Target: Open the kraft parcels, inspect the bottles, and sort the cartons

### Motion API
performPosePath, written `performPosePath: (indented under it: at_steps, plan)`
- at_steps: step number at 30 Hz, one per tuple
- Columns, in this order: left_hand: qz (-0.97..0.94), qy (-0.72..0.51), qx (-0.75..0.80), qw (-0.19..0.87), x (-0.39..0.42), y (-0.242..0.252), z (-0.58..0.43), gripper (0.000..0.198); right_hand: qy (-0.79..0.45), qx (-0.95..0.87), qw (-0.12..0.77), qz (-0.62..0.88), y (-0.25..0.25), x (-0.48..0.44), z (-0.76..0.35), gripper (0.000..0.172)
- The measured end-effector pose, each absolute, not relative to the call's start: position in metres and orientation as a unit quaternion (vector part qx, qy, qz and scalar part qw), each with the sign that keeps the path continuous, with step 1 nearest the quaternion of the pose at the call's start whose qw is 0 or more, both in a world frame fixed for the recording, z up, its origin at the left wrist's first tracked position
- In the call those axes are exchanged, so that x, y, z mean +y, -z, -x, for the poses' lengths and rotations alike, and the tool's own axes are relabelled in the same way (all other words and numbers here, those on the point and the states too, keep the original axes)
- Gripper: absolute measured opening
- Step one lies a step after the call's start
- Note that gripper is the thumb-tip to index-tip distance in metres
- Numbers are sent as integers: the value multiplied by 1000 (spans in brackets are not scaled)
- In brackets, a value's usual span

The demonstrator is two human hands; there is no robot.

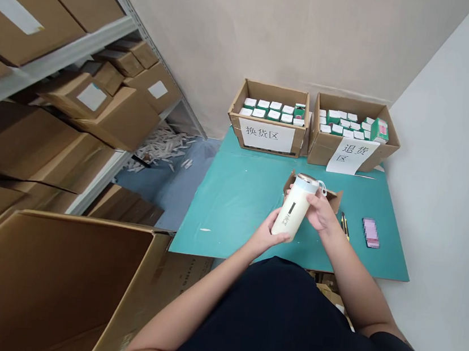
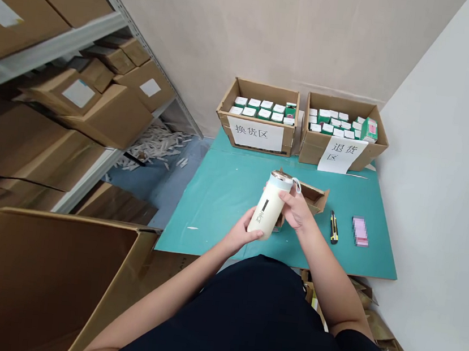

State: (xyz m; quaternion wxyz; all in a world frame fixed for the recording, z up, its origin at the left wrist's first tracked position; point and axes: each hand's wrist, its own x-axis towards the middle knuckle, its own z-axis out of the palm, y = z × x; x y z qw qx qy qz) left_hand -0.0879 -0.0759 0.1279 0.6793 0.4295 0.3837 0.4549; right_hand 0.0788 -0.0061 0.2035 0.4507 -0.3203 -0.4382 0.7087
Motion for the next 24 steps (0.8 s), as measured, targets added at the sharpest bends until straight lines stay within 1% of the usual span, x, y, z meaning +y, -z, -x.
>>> performPosePath:
  at_steps: [2, 3, 4, 7, 9, 10, 12, 14, 15, 16, 19, 21, 22, 24]
  plan:
    - [-457, -489, 437, 601, -76, -126, 87, 94, -691, -434, 471, 337, -204, -8, -78, 73]
    - [-456, -495, 443, 593, -76, -127, 87, 92, -690, -431, 475, 335, -205, -9, -79, 73]
    - [-445, -491, 433, 611, -77, -128, 89, 89, -697, -427, 474, 327, -206, -10, -81, 74]
    - [-386, -427, 325, 750, -79, -134, 93, 86, -734, -420, 454, 280, -206, -10, -87, 74]
    - [-367, -399, 269, 796, -80, -135, 93, 88, -746, -420, 448, 260, -205, -10, -90, 69]
    - [-376, -404, 269, 789, -80, -134, 93, 88, -745, -420, 450, 258, -204, -9, -91, 66]
    - [-418, -442, 331, 721, -78, -130, 90, 90, -734, -417, 463, 269, -203, -9, -90, 63]
    - [-450, -475, 413, 634, -76, -124, 88, 95, -721, -408, 481, 287, -202, -8, -88, 67]
    - [-452, -480, 432, 616, -76, -122, 87, 96, -718, -404, 486, 292, -202, -8, -87, 70]
    - [-444, -478, 427, 627, -76, -121, 87, 95, -720, -401, 486, 292, -203, -9, -87, 73]
    - [-392, -409, 303, 766, -78, -123, 91, 90, -744, -401, 460, 271, -206, -8, -89, 80]
    - [-367, -366, 245, 819, -79, -126, 93, 90, -754, -403, 447, 263, -207, -8, -90, 81]
    - [-369, -367, 249, 816, -79, -127, 94, 89, -751, -404, 448, 268, -207, -8, -89, 81]
    - [-400, -408, 320, 756, -77, -127, 93, 89, -728, -408, 464, 299, -205, -7, -86, 81]
